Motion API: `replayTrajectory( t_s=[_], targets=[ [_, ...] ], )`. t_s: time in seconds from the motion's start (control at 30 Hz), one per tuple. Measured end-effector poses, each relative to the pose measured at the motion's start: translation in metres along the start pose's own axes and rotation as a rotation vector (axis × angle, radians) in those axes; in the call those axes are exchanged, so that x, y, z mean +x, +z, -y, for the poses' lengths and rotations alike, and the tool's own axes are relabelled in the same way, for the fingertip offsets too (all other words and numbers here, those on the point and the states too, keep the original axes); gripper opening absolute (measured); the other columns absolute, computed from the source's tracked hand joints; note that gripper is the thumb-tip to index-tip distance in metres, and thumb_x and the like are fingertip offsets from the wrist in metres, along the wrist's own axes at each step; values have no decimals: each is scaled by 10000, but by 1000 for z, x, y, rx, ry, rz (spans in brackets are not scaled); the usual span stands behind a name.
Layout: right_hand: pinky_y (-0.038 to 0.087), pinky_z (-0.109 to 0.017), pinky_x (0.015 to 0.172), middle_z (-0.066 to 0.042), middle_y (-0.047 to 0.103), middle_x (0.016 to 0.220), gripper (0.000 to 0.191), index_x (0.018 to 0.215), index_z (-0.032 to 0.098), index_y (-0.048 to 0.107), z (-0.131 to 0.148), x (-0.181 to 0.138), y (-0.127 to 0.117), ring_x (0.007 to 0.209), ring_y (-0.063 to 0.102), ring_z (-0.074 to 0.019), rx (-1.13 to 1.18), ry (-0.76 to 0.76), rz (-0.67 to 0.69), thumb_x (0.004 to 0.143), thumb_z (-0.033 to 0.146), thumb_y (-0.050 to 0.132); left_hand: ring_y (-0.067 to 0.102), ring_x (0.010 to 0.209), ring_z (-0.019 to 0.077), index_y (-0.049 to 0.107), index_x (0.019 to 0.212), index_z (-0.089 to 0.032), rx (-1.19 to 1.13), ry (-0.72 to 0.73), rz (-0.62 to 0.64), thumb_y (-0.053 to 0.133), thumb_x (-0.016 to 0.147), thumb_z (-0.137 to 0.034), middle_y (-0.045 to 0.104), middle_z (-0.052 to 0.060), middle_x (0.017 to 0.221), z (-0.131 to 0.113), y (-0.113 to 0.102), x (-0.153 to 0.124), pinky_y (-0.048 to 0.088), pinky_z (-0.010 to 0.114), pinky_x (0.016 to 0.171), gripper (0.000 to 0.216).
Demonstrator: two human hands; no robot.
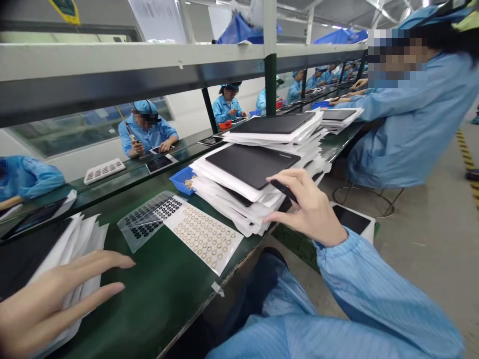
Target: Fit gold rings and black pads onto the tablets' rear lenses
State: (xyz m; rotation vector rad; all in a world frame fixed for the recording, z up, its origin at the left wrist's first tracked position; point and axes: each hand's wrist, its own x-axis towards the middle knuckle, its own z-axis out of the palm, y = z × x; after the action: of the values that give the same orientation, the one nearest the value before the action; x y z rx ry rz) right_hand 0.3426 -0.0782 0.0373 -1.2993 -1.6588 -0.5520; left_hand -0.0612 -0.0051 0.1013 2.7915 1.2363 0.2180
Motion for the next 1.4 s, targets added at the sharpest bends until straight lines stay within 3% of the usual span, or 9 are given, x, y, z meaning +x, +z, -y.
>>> replayTrajectory(
  t_s=[0.07,0.17,0.3,0.43,0.57,0.73,0.97,1.23,1.4],
  targets=[
    [520,-294,622,-135,506,1150,654,1237,218,507,-24,-8,6,1012,554,-273,-75,36,47,682,496,713,601,992,189,593,1119,-294,-64,92,162,447,885,-454,625,3,1127,-30,5,26,479,263,862,319],
    [525,-279,590,-131,486,1209,475,1221,214,537,-47,-10,23,1000,563,-256,-97,35,27,766,290,652,579,1001,182,603,1073,-252,-148,217,283,389,916,-431,627,22,1085,-63,12,67,456,272,883,321],
    [536,-321,765,-75,532,1188,445,1145,251,603,-61,-4,39,975,594,-203,12,-68,-55,758,58,498,591,929,172,627,1016,-221,-240,274,307,397,917,-411,650,22,1018,-87,24,107,442,272,844,314],
    [536,-312,778,-99,588,1125,286,1091,215,630,-62,-2,34,934,622,-194,138,-143,-84,808,199,597,603,871,168,655,980,-205,-306,275,285,419,906,-407,671,28,970,-99,32,132,435,244,770,320],
    [531,-253,665,-104,639,1036,197,987,208,663,-58,-6,26,723,643,-137,112,-109,-153,822,310,627,597,746,154,660,869,-182,-412,222,190,451,888,-419,679,28,830,-109,41,150,409,224,649,317],
    [469,-195,545,-78,660,1018,163,970,213,681,-50,-8,30,573,595,-73,-40,-231,-119,874,254,557,574,605,130,637,810,-125,-948,45,127,494,846,-503,629,42,662,-122,60,173,408,222,573,406],
    [394,-177,471,-34,691,902,266,900,221,677,-47,-2,43,491,529,-45,-164,-352,-153,904,147,421,577,548,111,624,759,-97,-1388,-85,270,554,812,-531,625,48,626,-127,67,186,412,206,535,444],
    [471,-167,588,-53,695,984,125,922,191,620,-44,35,28,709,651,-94,-61,-380,-238,853,134,533,655,665,160,670,906,-46,-1584,-68,491,458,869,-547,680,112,751,-121,53,183,509,235,640,545],
    [497,-158,612,-27,710,963,154,909,229,643,-40,52,28,719,662,-92,-82,-369,-221,885,205,493,660,917,211,621,1002,-65,-1885,-166,87,415,937,-376,680,141,987,-141,46,207,517,326,863,379]
  ],
)
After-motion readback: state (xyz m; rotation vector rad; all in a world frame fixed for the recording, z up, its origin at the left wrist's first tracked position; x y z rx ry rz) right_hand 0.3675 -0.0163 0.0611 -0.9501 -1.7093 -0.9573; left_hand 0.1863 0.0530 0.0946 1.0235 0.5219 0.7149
